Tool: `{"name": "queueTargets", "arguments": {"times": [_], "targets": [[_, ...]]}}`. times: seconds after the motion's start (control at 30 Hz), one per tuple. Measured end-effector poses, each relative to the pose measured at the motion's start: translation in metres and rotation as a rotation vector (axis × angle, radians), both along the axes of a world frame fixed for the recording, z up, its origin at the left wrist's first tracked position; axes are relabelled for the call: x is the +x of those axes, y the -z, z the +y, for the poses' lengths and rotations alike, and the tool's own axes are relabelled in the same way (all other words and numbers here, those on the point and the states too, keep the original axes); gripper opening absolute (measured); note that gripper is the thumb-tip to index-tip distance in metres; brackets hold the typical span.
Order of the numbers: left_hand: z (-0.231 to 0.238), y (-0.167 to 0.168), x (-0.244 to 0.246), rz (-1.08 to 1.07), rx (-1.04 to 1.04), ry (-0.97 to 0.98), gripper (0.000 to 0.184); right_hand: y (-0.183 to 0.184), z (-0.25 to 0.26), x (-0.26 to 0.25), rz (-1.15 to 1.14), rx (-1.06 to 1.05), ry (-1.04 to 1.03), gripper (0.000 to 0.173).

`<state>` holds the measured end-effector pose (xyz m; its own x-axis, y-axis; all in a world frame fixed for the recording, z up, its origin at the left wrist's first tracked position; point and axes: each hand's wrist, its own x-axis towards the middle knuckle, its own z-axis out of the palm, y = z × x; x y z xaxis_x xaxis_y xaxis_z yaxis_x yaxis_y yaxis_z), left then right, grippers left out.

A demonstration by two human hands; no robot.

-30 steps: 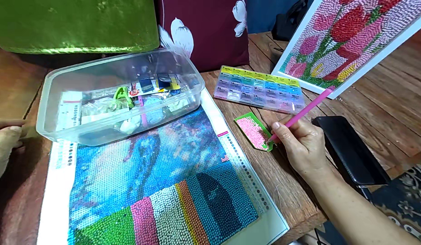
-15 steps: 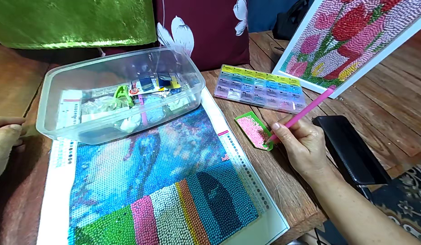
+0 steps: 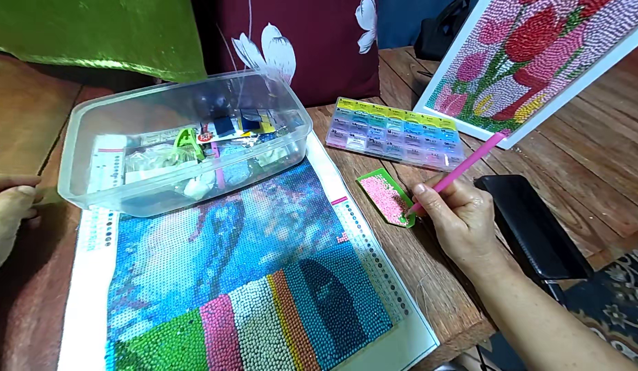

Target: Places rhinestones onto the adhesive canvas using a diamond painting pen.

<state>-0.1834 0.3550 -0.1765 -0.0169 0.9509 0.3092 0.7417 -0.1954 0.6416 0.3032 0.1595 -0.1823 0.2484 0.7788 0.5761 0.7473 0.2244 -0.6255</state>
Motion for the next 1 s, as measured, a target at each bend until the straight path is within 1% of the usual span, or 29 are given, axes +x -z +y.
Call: {"name": "queueTargets", "arguments": {"times": [0.2,0.67,0.83,1.0], "targets": [[0.002,0.004,-0.003,-0.029,0.030,0.015,0.037,0.000,0.000,0.001,0.015,0.000,-0.023,0.023],[0.008,0.009,-0.010,-0.024,0.014,0.009,0.035,-0.001,-0.001,0.000,0.025,-0.005,-0.082,0.023],[0.006,0.010,-0.010,-0.035,0.035,0.024,0.037,0.000,-0.001,0.000,0.004,0.006,-0.051,0.025],[0.006,0.009,-0.009,-0.044,0.056,0.050,0.037,0.000,-0.001,0.000,0.006,0.005,-0.010,0.023]]}}
